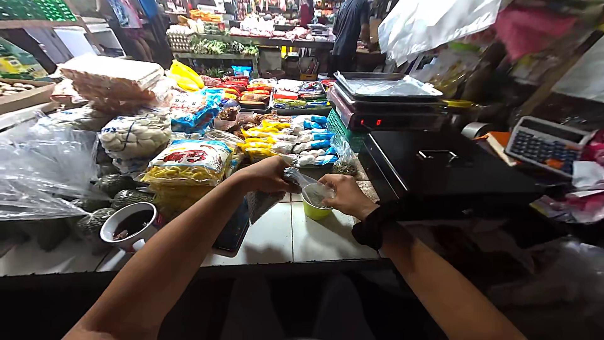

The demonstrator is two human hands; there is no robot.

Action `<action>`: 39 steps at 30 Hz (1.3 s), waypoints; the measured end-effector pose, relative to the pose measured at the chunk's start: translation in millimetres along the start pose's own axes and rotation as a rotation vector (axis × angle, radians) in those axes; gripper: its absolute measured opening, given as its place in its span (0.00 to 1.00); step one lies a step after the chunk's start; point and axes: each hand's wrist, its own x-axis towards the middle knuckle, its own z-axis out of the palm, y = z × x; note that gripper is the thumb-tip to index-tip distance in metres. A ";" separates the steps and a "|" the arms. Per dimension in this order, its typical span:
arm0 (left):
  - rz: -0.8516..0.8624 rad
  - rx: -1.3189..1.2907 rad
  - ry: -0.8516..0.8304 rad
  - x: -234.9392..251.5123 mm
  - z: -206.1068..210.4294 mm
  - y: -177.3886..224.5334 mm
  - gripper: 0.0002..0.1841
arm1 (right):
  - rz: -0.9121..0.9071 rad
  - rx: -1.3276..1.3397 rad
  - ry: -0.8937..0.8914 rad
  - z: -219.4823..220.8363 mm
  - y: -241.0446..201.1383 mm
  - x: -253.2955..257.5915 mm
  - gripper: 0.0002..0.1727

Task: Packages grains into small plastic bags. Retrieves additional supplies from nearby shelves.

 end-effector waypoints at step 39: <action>-0.032 -0.188 0.642 -49.0 89.8 -59.1 0.21 | -0.127 0.181 -0.107 -72.0 -54.0 25.4 0.08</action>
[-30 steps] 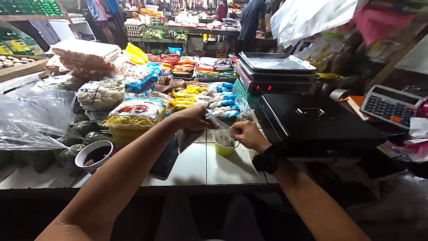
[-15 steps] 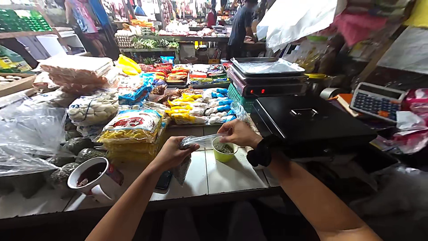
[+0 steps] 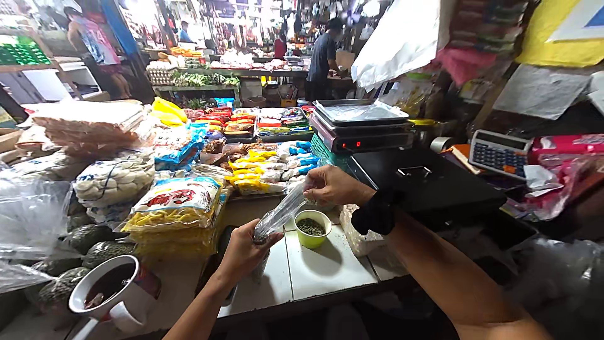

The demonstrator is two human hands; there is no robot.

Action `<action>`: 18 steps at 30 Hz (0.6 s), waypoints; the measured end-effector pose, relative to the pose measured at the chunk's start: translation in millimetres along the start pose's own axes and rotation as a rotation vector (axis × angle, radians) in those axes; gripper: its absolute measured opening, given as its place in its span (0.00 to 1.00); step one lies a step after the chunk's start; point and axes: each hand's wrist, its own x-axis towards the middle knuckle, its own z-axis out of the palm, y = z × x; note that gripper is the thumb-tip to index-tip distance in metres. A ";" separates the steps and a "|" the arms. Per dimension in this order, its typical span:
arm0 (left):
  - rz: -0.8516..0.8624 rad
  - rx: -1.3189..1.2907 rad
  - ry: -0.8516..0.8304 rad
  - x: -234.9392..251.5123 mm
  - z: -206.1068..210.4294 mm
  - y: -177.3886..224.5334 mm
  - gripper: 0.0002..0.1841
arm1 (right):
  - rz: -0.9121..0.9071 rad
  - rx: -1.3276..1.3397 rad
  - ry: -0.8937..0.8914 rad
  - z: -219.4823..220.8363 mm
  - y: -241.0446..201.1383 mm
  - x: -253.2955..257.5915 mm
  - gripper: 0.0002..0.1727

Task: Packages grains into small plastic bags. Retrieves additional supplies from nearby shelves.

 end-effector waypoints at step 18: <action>0.066 -0.265 0.367 -5.9 55.8 3.6 0.18 | -0.481 -0.509 -0.248 -3.3 -135.1 19.1 0.35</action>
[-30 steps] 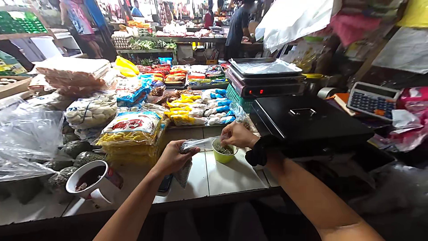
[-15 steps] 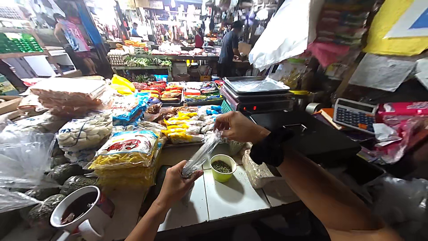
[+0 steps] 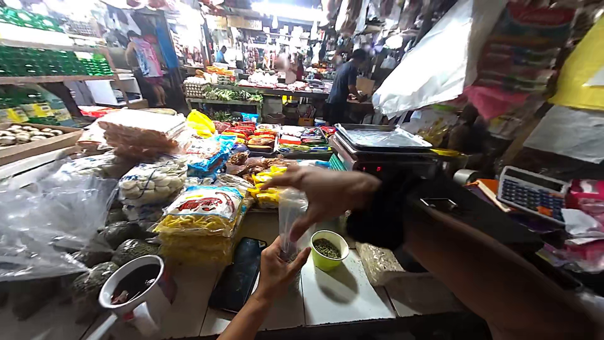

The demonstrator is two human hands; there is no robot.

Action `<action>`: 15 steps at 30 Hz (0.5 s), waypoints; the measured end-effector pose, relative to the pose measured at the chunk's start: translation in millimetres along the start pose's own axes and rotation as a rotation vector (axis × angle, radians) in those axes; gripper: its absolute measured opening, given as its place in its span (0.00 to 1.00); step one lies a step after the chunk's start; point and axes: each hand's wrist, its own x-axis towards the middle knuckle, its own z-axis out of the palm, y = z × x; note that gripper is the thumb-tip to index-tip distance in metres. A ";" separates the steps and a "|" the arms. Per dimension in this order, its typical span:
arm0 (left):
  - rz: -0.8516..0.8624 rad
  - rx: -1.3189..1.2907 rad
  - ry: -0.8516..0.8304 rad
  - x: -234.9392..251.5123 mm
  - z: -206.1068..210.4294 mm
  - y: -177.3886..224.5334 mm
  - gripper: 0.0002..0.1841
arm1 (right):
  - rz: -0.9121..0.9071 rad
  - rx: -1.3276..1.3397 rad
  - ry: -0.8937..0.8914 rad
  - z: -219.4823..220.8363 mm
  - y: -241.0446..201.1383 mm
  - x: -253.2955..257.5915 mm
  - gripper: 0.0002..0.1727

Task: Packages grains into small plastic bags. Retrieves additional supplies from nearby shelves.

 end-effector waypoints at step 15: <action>0.395 0.234 0.155 -36.7 -15.8 -19.4 0.25 | 0.690 0.250 1.021 -158.7 166.7 -42.9 0.15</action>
